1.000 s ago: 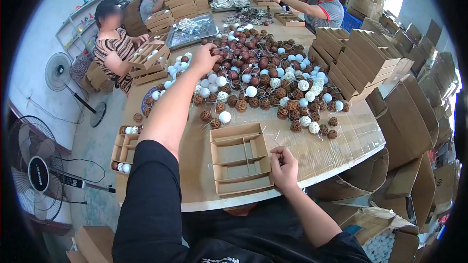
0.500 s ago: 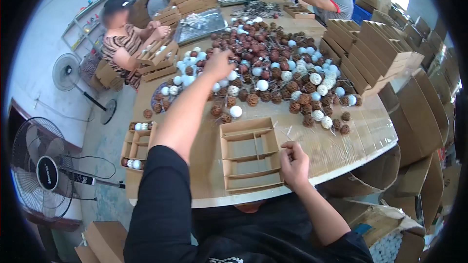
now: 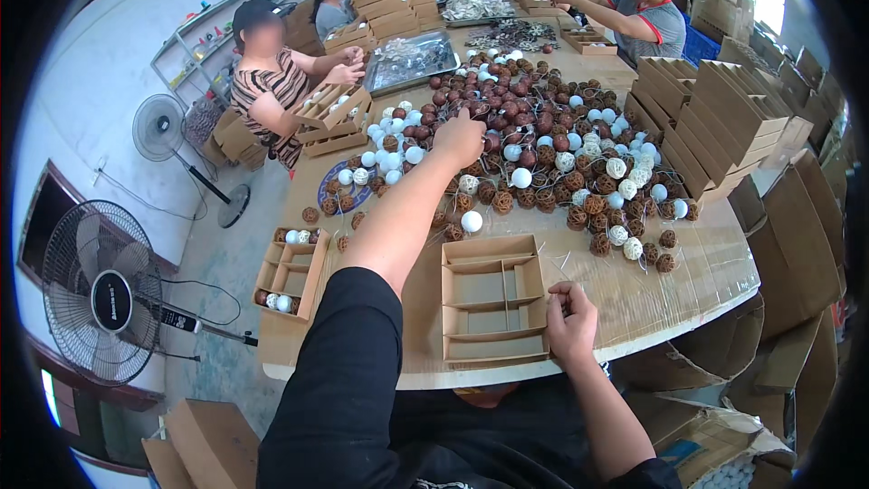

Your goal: The person packs decorative balls into compartments of a cardboard box by hand.

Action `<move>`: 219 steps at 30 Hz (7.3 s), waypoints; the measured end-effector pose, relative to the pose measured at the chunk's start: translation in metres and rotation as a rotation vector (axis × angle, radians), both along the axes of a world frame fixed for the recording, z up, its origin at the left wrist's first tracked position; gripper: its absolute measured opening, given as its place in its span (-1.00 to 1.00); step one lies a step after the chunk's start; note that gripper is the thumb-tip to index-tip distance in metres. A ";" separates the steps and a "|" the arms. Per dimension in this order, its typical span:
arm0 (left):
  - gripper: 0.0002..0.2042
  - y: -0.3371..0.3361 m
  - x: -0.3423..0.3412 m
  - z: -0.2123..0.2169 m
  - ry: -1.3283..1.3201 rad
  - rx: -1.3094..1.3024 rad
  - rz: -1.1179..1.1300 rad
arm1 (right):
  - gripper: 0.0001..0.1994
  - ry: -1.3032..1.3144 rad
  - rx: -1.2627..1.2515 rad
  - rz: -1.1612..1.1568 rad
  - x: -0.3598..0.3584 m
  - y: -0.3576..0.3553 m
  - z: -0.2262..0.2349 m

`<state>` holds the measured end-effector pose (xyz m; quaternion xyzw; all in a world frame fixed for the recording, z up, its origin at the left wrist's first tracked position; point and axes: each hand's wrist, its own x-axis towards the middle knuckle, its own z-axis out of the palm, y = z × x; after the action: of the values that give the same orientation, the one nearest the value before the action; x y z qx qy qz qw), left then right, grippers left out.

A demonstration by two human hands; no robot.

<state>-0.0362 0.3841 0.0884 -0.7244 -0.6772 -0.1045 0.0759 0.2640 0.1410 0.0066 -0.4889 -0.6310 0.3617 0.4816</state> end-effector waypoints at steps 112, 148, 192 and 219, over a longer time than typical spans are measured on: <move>-0.68 -0.300 0.022 -0.002 -0.575 -0.171 -0.121 | -0.55 -0.946 0.521 0.822 0.054 -0.057 0.040; -0.29 -0.192 -0.022 -0.029 -0.272 -0.230 -0.039 | -0.88 -0.672 0.306 0.195 0.093 0.030 -0.006; -0.71 -0.056 -0.093 -0.043 -0.068 -0.013 0.178 | -0.90 -0.625 0.295 0.196 0.089 0.030 0.000; -0.43 -0.075 -0.169 0.026 -0.805 -0.163 0.077 | -0.90 -0.668 0.292 0.149 0.087 0.031 0.001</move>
<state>-0.2049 0.3090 0.1141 -0.6036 -0.6854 -0.3226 -0.2487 0.3514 0.1721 0.0074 -0.4591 -0.8322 0.1223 0.2860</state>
